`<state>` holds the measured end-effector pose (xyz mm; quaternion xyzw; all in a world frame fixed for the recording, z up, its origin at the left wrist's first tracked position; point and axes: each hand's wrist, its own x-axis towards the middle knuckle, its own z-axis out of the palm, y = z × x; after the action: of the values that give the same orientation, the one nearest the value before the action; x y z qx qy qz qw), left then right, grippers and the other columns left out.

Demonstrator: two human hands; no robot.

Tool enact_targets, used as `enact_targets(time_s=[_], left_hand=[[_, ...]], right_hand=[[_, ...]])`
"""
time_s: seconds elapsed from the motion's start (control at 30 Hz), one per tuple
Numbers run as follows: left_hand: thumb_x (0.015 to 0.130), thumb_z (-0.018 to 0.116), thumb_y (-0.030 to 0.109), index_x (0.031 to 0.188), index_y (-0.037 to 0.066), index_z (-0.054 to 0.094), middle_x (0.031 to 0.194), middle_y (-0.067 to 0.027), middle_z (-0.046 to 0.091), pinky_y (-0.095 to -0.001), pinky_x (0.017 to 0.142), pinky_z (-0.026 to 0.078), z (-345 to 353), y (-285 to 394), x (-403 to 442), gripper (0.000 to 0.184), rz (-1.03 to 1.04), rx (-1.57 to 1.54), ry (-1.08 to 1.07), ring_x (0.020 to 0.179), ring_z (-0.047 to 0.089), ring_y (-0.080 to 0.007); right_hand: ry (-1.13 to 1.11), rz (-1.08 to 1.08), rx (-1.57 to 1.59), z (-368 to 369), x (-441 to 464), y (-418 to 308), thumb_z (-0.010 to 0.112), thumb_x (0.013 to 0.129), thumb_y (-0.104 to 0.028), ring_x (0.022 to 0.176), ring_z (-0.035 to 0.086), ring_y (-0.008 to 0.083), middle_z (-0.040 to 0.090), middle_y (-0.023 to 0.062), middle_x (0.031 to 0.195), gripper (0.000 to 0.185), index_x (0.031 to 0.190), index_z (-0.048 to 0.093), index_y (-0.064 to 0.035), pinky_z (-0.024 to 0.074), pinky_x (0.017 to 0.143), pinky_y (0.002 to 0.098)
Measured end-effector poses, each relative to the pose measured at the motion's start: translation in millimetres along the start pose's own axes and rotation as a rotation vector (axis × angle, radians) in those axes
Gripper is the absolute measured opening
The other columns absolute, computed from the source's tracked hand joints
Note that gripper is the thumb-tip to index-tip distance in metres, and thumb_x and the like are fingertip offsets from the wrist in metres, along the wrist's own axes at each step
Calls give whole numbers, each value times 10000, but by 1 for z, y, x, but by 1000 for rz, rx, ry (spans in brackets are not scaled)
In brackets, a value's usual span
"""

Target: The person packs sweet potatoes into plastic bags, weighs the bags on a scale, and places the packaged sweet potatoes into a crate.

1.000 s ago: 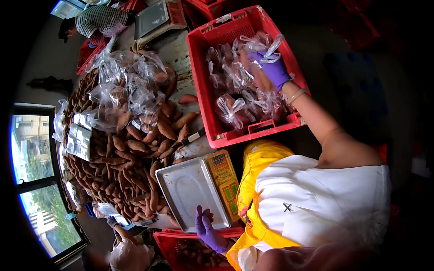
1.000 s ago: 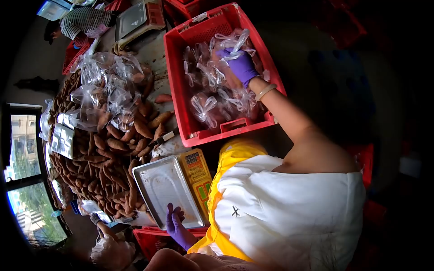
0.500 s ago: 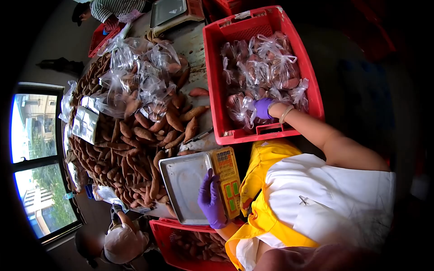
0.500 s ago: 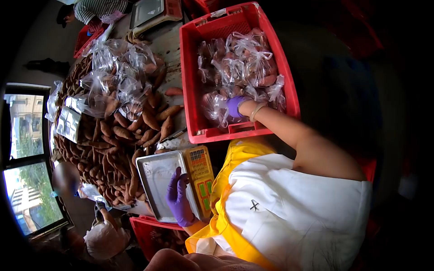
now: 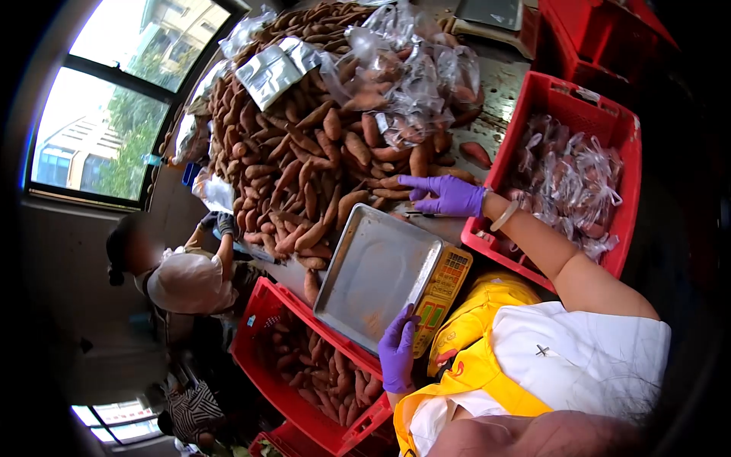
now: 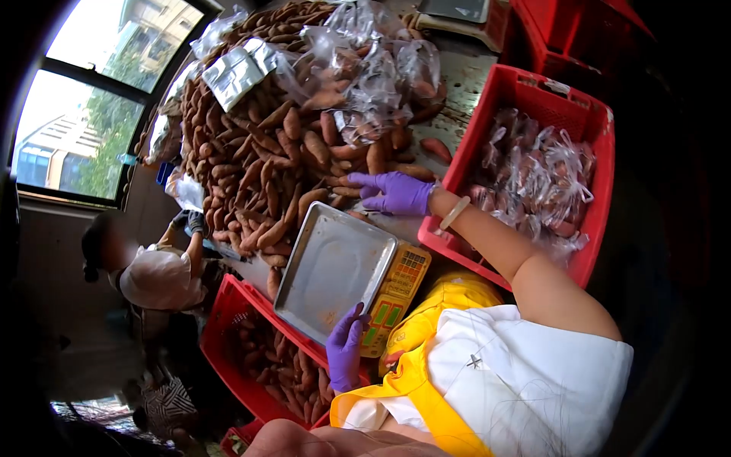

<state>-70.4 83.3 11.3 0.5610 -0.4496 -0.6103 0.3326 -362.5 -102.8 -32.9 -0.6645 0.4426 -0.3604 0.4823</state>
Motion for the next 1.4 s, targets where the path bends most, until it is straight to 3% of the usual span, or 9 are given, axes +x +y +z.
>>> enact_targets(time_s=[0.13,0.33,0.4,0.5,0.63,0.77,1.0,1.17,1.4], left_hand=[[963,522,58,1289,-37,545,1186,-108,630,-275,928,457,-18,-16,-27,340,-58,-48,160,1028,601,-154],[968,512,78,1300,-24,539,1077,-102,665,-231,820,471,-37,-39,-74,348,-137,-184,421,919,607,-122],[972,509,88,1302,-22,539,1068,-103,669,-216,795,462,-38,-41,-81,349,-137,-196,449,901,607,-115],[982,500,107,1298,-20,541,1084,-113,668,-237,803,476,-44,-45,-90,343,-171,-275,466,882,618,-127],[979,503,76,1283,-23,550,1122,-120,656,-259,839,495,-60,-38,-84,324,-73,-256,474,903,630,-151],[975,524,88,1287,-27,547,1179,-105,633,-272,882,489,-86,-19,-66,333,75,-181,556,979,621,-151],[983,552,239,1449,-6,339,1324,-128,513,-306,1015,395,-108,66,6,568,530,136,797,1166,512,-167],[720,805,390,1484,-6,234,1408,-241,399,-442,1084,289,-106,51,59,1032,602,658,993,1283,391,-382],[822,683,73,1173,37,654,947,-132,647,-346,778,483,-85,-32,32,354,457,660,852,839,613,-232]], right_hand=[[393,-94,388,-2,120,35,718,865,-259,1095,557,199,577,130,1220,733,1459,335,-64,458,943,324],[1129,-150,-570,-75,305,5,783,674,-579,1169,531,406,501,268,1325,1083,1446,281,-10,436,990,391],[949,210,-325,-89,331,-35,768,677,-584,1175,548,382,530,259,1306,1025,1400,372,26,447,984,403],[487,153,-421,-82,402,-30,710,745,-549,1074,622,352,663,222,1105,644,1070,673,6,485,908,417],[359,-196,-51,-50,334,-114,710,808,-281,634,577,156,667,65,754,316,937,688,6,492,644,295],[-47,-345,-224,-54,250,-220,688,883,-336,529,478,47,638,-7,670,295,801,688,-53,402,511,209],[-402,-314,22,-14,212,-223,665,894,-232,584,528,63,675,33,737,207,837,687,-34,432,565,212],[-746,-237,-24,45,188,-184,698,870,-207,647,579,81,688,3,770,165,890,713,-44,479,606,229],[-763,-315,-487,33,110,-138,762,779,-201,955,606,229,659,85,877,187,877,716,-47,488,835,350]])
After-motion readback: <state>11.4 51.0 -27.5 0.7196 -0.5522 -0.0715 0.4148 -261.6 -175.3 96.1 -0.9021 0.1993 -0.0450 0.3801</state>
